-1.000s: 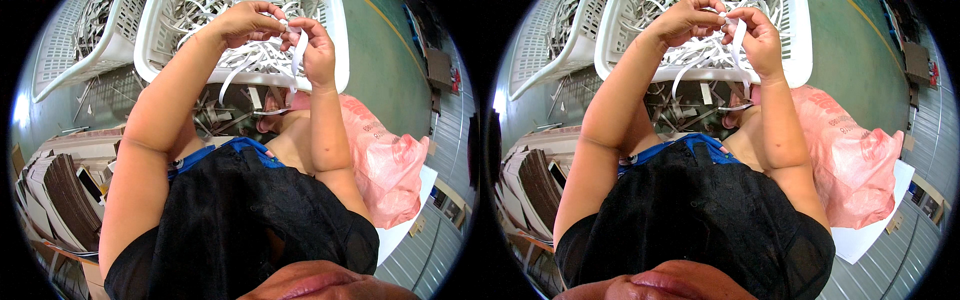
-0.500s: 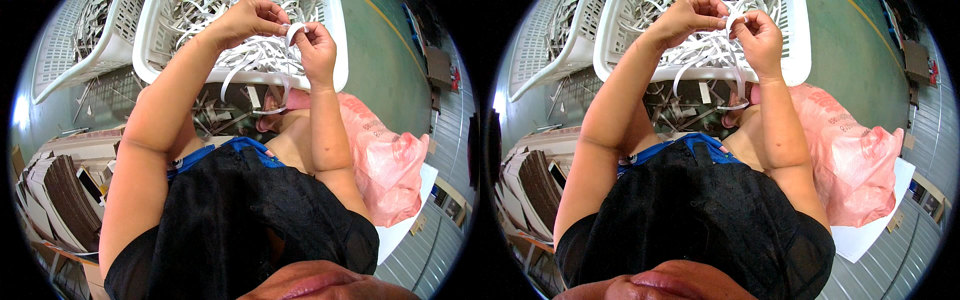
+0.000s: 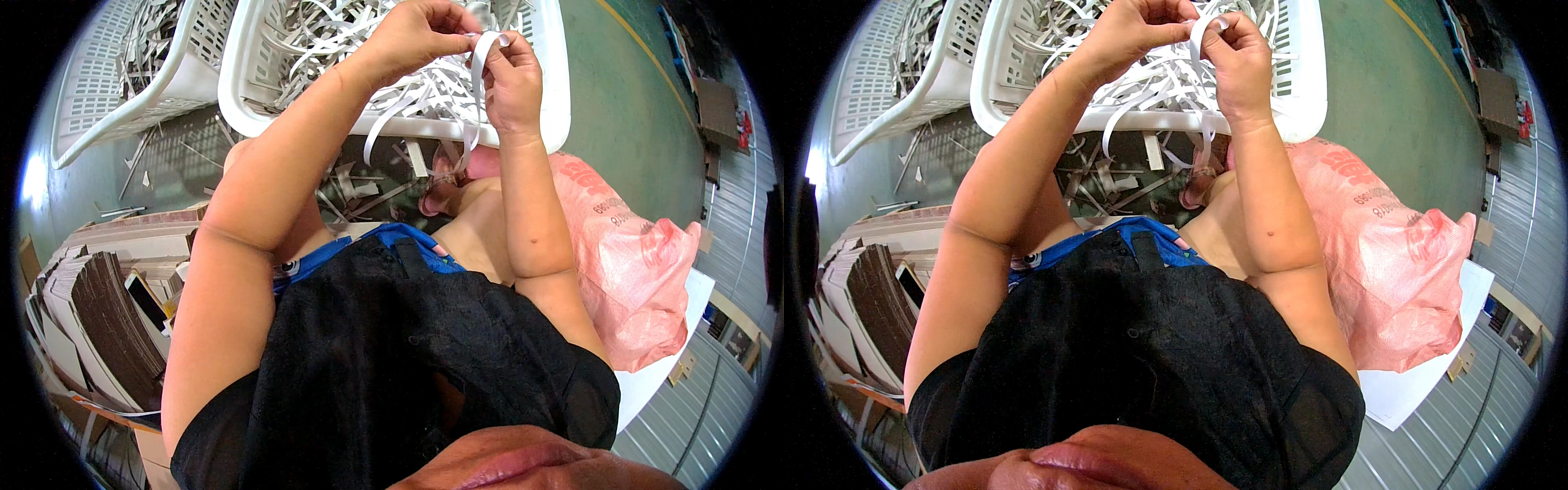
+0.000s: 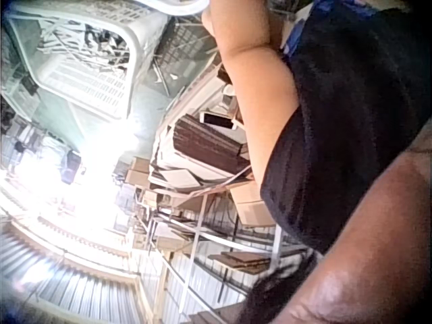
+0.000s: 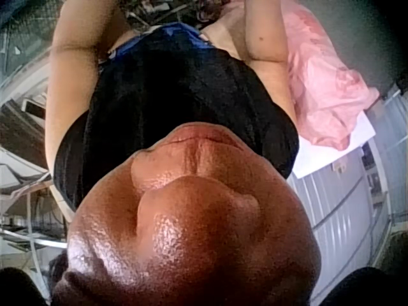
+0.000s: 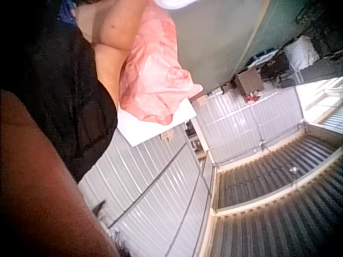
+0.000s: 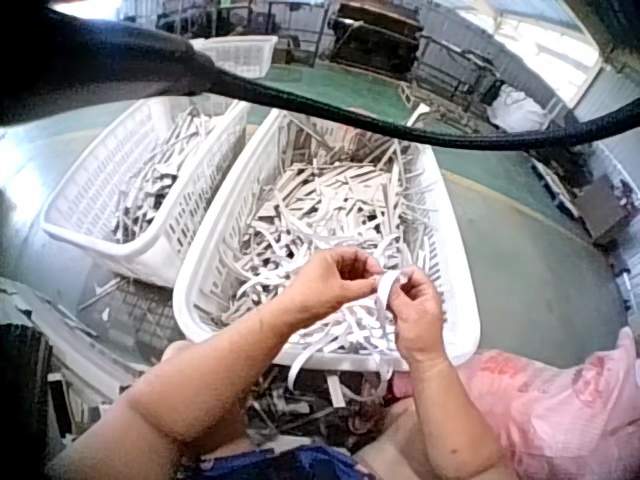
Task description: The person selects white strips from a basket and applies them individually to small circular components while sitting on a warehouse floor.
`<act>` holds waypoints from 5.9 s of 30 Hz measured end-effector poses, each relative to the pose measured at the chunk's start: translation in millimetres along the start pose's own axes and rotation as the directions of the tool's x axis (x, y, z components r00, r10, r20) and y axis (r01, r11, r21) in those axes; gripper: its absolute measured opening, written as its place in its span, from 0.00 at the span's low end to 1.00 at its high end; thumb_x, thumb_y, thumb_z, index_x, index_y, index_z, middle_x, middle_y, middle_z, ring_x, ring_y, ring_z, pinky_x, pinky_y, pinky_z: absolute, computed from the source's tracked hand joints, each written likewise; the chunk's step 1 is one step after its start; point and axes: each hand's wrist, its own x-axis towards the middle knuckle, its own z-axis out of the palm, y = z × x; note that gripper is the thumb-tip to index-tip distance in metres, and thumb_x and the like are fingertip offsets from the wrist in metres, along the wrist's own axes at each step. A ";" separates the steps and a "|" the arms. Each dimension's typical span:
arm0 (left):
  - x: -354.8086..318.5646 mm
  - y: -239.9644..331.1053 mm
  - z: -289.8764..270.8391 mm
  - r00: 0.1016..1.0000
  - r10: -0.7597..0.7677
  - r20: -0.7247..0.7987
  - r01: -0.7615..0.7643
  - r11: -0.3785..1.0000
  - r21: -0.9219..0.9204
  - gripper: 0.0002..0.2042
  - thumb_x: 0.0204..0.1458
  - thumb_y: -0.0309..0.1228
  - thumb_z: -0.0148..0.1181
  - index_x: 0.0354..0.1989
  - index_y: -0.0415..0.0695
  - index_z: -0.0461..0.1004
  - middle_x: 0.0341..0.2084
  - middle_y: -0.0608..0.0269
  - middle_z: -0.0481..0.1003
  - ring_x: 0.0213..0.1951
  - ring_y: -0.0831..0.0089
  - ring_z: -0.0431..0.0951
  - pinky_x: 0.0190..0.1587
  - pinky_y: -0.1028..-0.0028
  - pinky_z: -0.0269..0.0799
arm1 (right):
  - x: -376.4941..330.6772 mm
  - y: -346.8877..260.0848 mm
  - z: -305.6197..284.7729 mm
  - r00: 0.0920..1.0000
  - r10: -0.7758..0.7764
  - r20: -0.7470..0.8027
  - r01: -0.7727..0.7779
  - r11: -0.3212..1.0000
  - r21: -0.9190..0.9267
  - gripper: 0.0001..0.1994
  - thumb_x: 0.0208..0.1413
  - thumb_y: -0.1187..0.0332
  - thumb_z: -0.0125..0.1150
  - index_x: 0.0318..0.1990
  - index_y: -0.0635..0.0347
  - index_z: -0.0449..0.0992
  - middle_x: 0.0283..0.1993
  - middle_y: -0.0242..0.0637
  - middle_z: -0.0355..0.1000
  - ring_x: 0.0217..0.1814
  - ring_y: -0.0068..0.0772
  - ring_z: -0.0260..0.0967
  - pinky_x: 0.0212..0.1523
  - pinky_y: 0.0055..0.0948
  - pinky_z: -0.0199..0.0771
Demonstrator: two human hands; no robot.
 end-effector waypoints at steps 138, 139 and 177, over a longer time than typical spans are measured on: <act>3.3 13.8 -29.9 0.940 -0.316 0.128 0.332 0.935 -0.125 0.08 0.50 0.29 0.65 0.33 0.36 0.77 0.20 0.66 0.74 0.21 0.80 0.71 0.22 0.83 0.61 | -6.5 -18.9 15.8 0.806 -0.496 0.322 0.551 0.432 -0.714 0.13 0.44 0.78 0.70 0.38 0.54 0.80 0.41 0.32 0.75 0.29 0.20 0.68 0.27 0.18 0.68; 3.7 13.1 -30.3 0.932 -0.332 0.146 0.350 0.930 -0.115 0.08 0.50 0.29 0.65 0.33 0.36 0.78 0.21 0.66 0.74 0.21 0.80 0.71 0.22 0.84 0.61 | -6.4 -19.0 15.3 0.804 -0.501 0.320 0.549 0.420 -0.723 0.12 0.44 0.77 0.70 0.38 0.54 0.80 0.40 0.32 0.75 0.29 0.20 0.68 0.26 0.18 0.68; 4.7 25.8 -29.0 0.974 -0.184 -0.131 0.147 0.957 -0.250 0.08 0.51 0.31 0.65 0.37 0.41 0.77 0.27 0.68 0.76 0.30 0.79 0.75 0.37 0.80 0.70 | -9.6 -11.3 -9.1 0.990 0.096 0.099 -0.022 0.818 -0.575 0.14 0.58 0.70 0.59 0.51 0.61 0.73 0.35 0.30 0.74 0.36 0.18 0.69 0.40 0.21 0.71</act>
